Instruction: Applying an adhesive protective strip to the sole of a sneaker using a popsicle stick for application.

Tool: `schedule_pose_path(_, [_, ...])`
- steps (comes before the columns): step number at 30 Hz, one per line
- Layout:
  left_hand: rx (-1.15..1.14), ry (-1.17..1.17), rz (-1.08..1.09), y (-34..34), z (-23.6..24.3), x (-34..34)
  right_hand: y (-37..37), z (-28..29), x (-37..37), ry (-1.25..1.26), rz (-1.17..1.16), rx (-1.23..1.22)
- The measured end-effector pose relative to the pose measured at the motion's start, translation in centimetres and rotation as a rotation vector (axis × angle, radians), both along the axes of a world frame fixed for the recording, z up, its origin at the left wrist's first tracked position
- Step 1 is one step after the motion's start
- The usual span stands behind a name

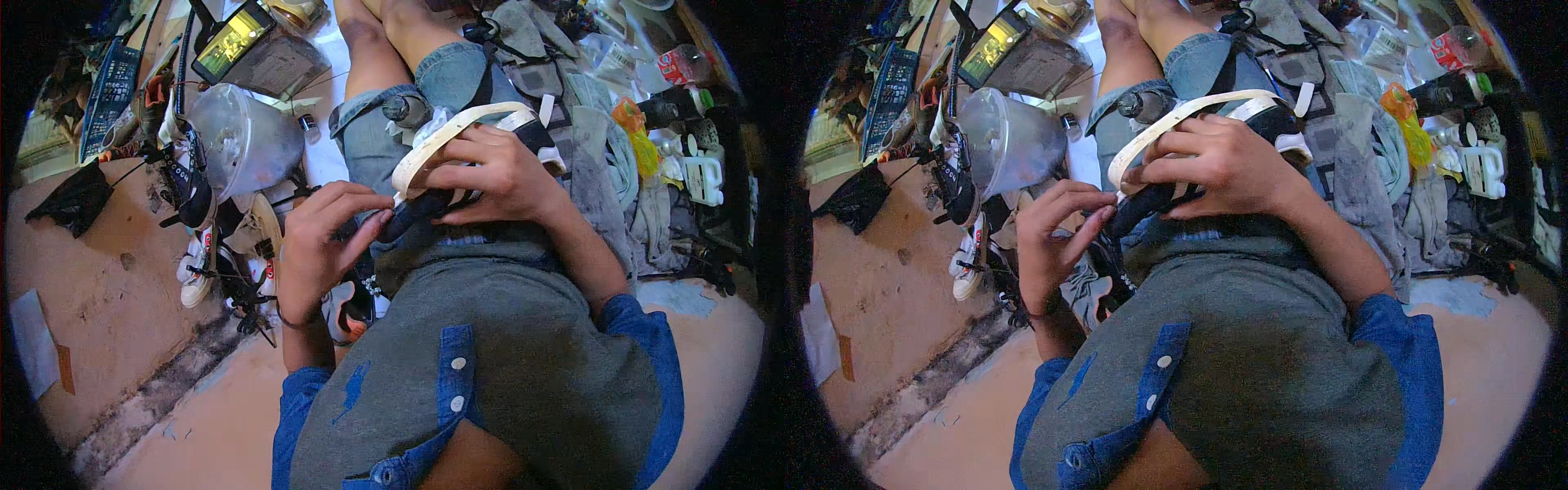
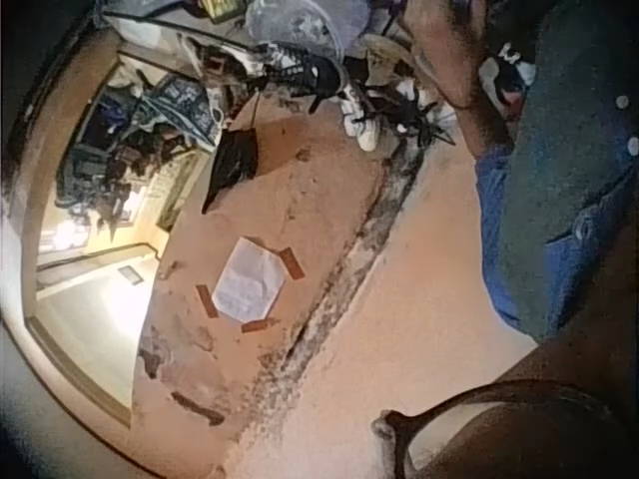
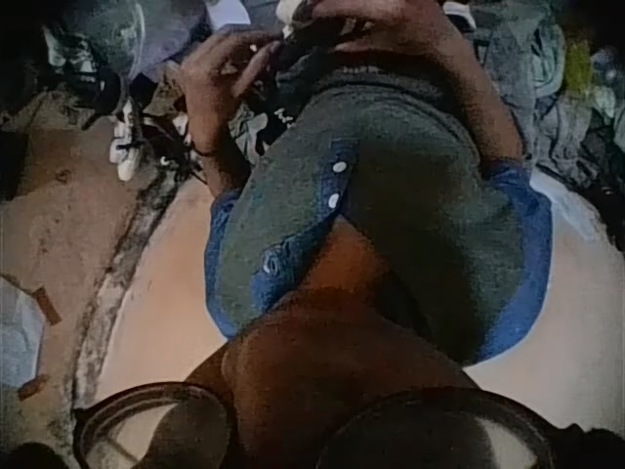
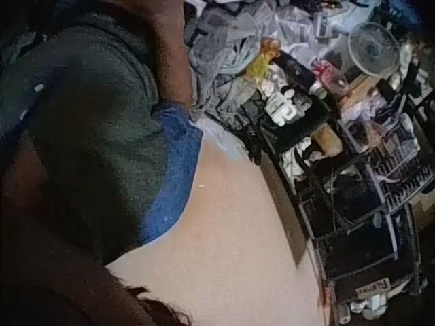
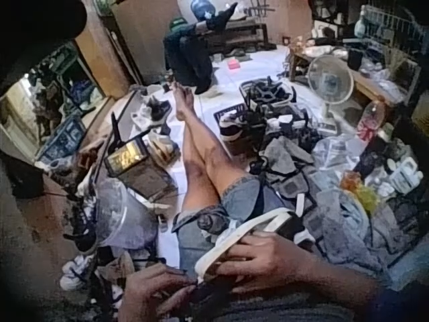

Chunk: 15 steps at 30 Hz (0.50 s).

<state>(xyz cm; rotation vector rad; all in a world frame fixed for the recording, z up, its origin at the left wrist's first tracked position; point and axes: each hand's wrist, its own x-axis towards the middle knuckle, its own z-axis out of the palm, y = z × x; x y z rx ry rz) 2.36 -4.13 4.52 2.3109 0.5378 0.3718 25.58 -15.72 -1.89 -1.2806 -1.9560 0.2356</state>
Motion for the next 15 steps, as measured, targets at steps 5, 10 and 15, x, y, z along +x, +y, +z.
schedule_pose_path(5, [0.258, 0.066, -0.095, 0.27, 0.60, 0.29, 0.05, 0.05, -0.02, -0.026, 0.012, -0.037])
schedule_pose_path(10, [0.382, 0.155, -0.150, 0.02, 0.79, 0.67, 0.20, -0.14, -0.32, -0.046, 0.009, -0.018])
schedule_pose_path(15, [0.392, 0.160, -0.154, -0.03, 0.60, 0.75, 0.20, -0.27, -0.44, -0.024, 0.030, -0.023])
